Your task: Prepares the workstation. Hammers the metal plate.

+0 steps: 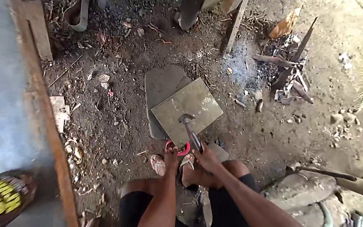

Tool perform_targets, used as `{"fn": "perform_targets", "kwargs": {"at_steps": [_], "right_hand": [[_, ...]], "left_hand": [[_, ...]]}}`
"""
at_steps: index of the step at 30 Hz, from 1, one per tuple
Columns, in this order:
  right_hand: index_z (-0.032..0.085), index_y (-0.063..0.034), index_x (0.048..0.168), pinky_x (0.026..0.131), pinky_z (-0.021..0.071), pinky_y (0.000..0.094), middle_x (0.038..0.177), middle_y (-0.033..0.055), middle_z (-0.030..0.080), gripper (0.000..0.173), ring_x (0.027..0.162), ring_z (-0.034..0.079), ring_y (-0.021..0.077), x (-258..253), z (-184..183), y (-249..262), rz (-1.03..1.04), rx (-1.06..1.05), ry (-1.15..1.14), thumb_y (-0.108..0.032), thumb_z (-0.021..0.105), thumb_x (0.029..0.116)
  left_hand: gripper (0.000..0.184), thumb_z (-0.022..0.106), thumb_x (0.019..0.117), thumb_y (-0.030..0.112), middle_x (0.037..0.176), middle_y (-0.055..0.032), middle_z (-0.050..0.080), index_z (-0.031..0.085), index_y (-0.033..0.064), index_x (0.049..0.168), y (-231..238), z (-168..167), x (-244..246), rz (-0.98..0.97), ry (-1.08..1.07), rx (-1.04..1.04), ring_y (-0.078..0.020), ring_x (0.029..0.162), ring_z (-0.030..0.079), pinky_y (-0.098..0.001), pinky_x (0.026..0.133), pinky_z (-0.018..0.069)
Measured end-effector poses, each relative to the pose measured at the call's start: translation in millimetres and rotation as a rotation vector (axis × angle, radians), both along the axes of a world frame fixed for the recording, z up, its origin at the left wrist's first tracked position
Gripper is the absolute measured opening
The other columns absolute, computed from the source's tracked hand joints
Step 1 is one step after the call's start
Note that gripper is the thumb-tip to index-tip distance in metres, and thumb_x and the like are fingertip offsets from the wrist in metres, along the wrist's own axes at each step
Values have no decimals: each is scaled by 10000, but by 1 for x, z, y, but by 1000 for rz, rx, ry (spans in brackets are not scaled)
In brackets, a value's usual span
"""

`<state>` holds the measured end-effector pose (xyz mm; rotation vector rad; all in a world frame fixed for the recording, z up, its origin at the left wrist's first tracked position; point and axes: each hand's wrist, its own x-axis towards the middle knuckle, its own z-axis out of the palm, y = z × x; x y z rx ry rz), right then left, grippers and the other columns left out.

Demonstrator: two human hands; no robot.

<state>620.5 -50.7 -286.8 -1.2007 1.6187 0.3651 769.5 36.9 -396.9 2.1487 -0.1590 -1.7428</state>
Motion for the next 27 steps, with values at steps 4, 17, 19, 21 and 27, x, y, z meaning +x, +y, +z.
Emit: {"fn": "perform_targets", "kwargs": {"at_steps": [4,17,19,21,27], "right_hand": [[383,-189,1564,761,608,511,958,113,712,621,777,720,264,4,-63,-42,55,-146,49,-456,551,1029],[397,-163,1518,847,568,577,1039,159,708,579,969,710,356,20,-136,-60,386,-231,9,-487,492,1048],[393,-144,1512,852,565,578,1039,168,709,579,974,710,365,24,-145,-51,397,-268,9,-480,493,1051],[396,-129,1513,858,563,572,1047,176,707,591,980,709,367,25,-152,-50,396,-284,9,-491,489,1055],[426,-122,1505,843,559,586,1048,186,706,599,961,706,374,18,-161,-50,354,-351,-40,-488,524,1041]], "left_hand": [[507,542,1072,424,1079,-215,711,583,-27,1300,-2,-58,-25,143,163,-23,-287,856,742,-445,780,630],[476,527,1066,473,859,-86,776,689,27,1104,46,-64,76,-21,-137,-99,-210,668,741,-398,658,638],[543,469,1045,588,890,-32,783,719,117,1148,54,-58,100,-325,-239,-3,-205,763,759,-473,776,632],[523,483,1050,555,814,-63,741,714,94,1140,56,-41,120,-283,-372,-97,-229,712,726,-493,733,621],[339,535,1075,339,874,-43,722,696,68,1200,8,1,163,41,-668,-524,-145,696,681,-351,666,598]]}}
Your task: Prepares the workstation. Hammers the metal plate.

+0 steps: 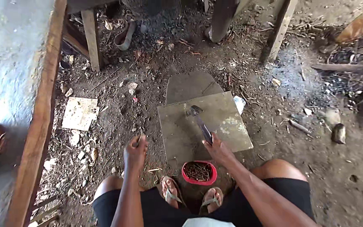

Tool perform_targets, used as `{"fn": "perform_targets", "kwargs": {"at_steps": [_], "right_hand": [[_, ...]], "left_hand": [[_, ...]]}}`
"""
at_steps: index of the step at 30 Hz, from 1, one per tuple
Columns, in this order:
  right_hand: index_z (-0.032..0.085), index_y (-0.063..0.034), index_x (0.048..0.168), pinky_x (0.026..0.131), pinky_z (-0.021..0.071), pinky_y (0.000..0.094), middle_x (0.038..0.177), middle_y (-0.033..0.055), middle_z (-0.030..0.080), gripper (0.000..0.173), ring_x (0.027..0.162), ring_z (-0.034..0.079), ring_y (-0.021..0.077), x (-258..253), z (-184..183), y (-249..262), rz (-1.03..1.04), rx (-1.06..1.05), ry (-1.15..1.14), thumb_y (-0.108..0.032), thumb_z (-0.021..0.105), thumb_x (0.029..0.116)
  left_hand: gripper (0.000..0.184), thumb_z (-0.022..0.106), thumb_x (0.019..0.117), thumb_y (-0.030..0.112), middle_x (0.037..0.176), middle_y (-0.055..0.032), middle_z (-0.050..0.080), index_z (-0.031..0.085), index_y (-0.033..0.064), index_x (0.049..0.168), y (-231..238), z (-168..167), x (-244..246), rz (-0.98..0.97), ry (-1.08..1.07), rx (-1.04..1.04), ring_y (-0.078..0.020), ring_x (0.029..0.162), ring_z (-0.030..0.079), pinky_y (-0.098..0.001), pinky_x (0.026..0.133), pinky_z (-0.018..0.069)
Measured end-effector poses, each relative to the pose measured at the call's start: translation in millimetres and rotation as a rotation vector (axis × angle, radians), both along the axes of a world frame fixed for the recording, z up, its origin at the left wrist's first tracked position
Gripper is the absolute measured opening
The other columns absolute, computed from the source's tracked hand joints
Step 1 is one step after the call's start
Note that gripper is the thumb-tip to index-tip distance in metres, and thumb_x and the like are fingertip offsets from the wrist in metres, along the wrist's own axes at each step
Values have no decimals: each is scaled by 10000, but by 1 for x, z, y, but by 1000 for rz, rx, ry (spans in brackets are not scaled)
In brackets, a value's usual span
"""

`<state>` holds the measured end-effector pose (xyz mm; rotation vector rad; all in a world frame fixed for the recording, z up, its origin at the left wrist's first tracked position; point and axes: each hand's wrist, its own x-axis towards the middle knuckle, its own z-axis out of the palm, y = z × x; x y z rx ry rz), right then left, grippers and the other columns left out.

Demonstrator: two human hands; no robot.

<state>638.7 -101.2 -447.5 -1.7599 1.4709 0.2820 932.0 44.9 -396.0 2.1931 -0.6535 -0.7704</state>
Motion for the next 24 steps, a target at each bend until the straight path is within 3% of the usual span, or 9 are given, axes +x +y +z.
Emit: {"fn": "perform_targets", "kwargs": {"at_steps": [2,3,4,10,17,21,24], "right_hand": [[426,-131,1507,862,555,592,1076,181,703,605,989,702,369,-4,-1,2,-15,18,-19,-495,533,1035],[432,-135,1501,866,555,595,1086,179,703,601,999,701,367,-7,-1,3,-22,20,-27,-497,535,1033],[443,-139,1491,862,556,595,1082,175,703,592,996,701,364,-10,0,3,-29,8,-34,-498,540,1030],[447,-141,1504,863,549,618,1078,198,705,600,994,698,392,-35,0,2,-42,-35,-18,-488,551,1026],[462,-146,1483,847,552,600,1052,172,706,577,971,701,366,-50,8,-7,-141,-42,12,-482,557,1024],[445,-170,1497,801,561,580,991,149,706,561,906,704,346,-47,26,8,-121,-62,-32,-464,553,1031],[432,-130,1482,812,569,585,1031,169,702,546,932,709,359,-43,14,24,-123,-31,-11,-435,535,1040]], "left_hand": [[408,532,1070,354,1225,-110,712,639,104,1374,-20,-20,1,-181,-72,213,-237,1059,707,-482,960,566],[451,527,1066,366,1344,-137,662,601,110,1430,-30,-33,-3,-270,-101,302,-287,1210,655,-540,1064,503],[467,528,1060,371,1383,-150,636,593,111,1443,-40,-44,-11,-339,-146,352,-315,1266,621,-564,1093,476],[478,497,1070,350,1441,-227,561,598,5,1386,-75,-37,-62,-426,-294,566,-379,1313,574,-553,1086,478],[477,490,1076,315,1478,-168,551,529,77,1487,-114,-42,-92,-666,-335,536,-370,1302,586,-583,1043,500],[403,465,1081,377,1310,-161,675,653,153,1358,-139,-30,-82,-751,-342,521,-386,1218,642,-654,969,514],[439,473,1077,478,1075,-202,728,698,130,1221,-147,1,-60,-577,-322,283,-417,1013,704,-680,852,539]]}}
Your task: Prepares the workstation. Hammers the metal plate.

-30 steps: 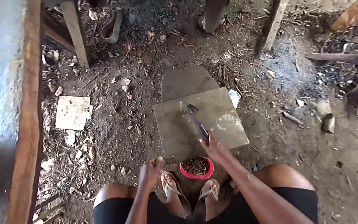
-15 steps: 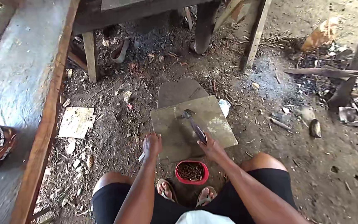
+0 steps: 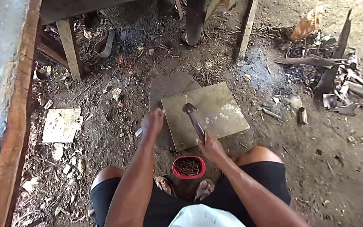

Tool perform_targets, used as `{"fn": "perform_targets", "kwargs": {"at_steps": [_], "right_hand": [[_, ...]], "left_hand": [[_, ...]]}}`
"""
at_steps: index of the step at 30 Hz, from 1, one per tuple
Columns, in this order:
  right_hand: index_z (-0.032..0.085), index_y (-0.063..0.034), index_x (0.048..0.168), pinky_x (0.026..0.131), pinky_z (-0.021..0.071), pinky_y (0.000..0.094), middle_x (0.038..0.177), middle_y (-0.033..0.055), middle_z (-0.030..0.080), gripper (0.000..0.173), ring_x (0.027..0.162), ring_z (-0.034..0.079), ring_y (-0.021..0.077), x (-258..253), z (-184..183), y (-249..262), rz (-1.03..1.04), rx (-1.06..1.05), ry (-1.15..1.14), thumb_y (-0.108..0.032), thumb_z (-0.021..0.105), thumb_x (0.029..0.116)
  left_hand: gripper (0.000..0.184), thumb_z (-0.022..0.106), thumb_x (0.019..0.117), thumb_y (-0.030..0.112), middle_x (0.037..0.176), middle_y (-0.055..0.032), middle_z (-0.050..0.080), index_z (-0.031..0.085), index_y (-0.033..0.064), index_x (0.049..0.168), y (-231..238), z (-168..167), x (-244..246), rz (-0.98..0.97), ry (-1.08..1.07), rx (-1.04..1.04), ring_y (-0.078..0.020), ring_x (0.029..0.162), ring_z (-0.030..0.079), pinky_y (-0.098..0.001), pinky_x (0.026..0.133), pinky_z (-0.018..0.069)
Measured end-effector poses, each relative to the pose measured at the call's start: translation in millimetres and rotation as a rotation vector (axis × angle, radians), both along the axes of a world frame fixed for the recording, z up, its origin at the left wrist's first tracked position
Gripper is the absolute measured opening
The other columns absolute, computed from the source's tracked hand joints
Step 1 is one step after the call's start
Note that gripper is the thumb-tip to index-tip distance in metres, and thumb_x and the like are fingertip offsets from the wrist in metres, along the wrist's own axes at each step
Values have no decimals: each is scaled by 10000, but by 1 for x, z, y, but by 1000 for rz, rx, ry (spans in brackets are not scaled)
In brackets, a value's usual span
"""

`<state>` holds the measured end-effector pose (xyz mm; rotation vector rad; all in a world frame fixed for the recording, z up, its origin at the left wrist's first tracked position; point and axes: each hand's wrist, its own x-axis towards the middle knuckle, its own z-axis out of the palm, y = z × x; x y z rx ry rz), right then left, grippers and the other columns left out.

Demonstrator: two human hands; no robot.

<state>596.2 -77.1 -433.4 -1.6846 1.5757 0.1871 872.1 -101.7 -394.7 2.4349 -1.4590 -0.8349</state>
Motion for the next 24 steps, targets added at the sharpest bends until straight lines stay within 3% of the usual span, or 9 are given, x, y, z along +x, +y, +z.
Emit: {"fn": "perform_targets", "kwargs": {"at_steps": [2,4,6,8,15,18,22,24], "right_hand": [[412,-92,1466,847,569,583,1072,193,695,549,980,709,373,0,-8,1,39,60,48,-437,511,1051],[399,-90,1470,863,561,587,1089,198,691,561,1008,702,384,0,-4,-7,70,99,72,-454,497,1055],[394,-94,1476,871,558,590,1101,198,690,570,1026,699,387,-2,-1,-9,79,116,75,-463,497,1054],[411,-91,1461,870,561,583,1111,191,686,561,1026,699,373,-1,-2,-9,61,101,59,-459,511,1050],[416,-90,1447,865,561,584,1103,194,685,544,1018,700,373,3,-7,-3,31,95,43,-449,517,1051],[415,-81,1467,872,554,611,1114,214,683,558,1021,695,400,4,-4,-3,21,91,28,-431,525,1048],[422,-78,1441,874,555,598,1115,204,680,542,1030,694,388,6,-3,-3,22,91,43,-437,523,1048],[426,-76,1431,872,556,593,1106,200,680,534,1024,695,383,8,-3,-2,16,93,47,-435,528,1048]], "left_hand": [[454,507,1069,479,905,-169,686,698,72,1124,-8,30,11,80,204,-267,-333,807,673,-570,746,555],[374,544,1054,424,712,-18,585,669,75,1002,-21,36,14,103,538,-585,-135,561,542,-335,556,512],[300,573,1042,409,694,55,555,626,130,945,-36,29,5,97,860,-745,-60,524,490,-250,516,476],[272,598,1034,398,650,76,529,600,178,874,-54,17,-7,88,1053,-794,-49,508,480,-229,510,465],[335,658,993,435,646,56,530,595,148,831,-84,-20,-25,-19,969,-704,-76,550,518,-275,569,501],[327,656,991,433,684,47,562,632,121,898,-92,-21,-26,-75,874,-584,-72,587,540,-281,603,511],[294,667,1007,341,880,-10,687,722,77,1124,-103,-17,-24,-169,842,-420,-80,708,619,-275,702,558],[294,649,1024,344,843,-11,708,710,57,1042,-107,-14,-23,-198,847,-410,-83,681,648,-280,694,583]]}}
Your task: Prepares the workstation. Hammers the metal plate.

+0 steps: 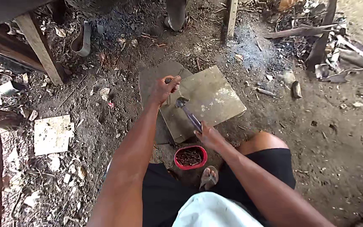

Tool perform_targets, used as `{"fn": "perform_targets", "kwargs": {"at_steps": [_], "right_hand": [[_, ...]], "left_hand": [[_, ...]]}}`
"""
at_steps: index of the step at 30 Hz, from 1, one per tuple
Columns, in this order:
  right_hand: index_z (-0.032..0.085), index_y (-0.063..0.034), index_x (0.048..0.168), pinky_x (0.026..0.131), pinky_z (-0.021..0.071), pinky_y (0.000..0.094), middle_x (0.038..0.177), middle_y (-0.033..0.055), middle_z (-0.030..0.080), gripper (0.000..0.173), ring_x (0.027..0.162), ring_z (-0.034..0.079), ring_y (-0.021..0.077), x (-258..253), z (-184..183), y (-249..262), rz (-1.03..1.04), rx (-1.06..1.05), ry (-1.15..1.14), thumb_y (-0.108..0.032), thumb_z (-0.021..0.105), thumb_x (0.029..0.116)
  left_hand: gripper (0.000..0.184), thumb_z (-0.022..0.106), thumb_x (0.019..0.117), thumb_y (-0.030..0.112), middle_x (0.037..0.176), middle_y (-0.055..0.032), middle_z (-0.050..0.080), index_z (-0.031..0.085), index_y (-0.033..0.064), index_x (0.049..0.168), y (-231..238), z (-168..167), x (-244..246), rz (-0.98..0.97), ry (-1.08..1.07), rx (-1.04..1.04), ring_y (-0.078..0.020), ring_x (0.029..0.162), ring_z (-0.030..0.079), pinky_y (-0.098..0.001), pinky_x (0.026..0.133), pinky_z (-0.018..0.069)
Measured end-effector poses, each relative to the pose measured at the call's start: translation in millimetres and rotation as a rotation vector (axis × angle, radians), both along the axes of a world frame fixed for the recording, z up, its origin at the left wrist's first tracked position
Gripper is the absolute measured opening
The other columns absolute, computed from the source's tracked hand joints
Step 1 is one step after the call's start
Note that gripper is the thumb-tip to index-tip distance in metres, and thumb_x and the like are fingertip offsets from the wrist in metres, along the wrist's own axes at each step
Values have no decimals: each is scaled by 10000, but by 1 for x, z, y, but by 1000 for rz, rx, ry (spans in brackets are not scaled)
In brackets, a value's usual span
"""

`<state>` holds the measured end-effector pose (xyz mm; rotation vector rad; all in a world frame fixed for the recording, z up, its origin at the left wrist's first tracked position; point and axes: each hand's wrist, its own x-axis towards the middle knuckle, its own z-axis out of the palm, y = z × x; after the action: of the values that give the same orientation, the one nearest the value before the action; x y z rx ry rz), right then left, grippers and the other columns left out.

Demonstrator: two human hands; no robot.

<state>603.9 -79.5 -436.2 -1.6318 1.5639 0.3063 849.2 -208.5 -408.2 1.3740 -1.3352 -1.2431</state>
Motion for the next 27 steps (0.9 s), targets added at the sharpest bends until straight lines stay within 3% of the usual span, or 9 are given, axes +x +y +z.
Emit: {"fn": "perform_targets", "kwargs": {"at_steps": [3,7,27], "right_hand": [[427,-82,1423,860,562,582,1088,190,682,531,1007,697,374,2,0,1,-5,-4,3,-440,530,1045],[417,-93,1435,863,561,578,1092,179,684,530,1013,699,368,4,-1,3,-7,-3,7,-442,522,1050],[433,-103,1446,882,552,582,1102,178,689,531,1026,694,362,7,3,3,-36,2,-3,-432,541,1043]], "left_hand": [[332,616,1034,393,689,30,598,635,105,870,-4,-7,4,-1,48,-60,-64,531,521,-239,528,476],[392,595,1037,425,623,51,538,567,142,768,-3,-11,6,26,87,-78,-60,501,476,-242,496,434],[366,606,1028,415,637,64,550,596,145,781,7,-14,4,89,104,-156,-51,508,472,-237,489,417]]}}
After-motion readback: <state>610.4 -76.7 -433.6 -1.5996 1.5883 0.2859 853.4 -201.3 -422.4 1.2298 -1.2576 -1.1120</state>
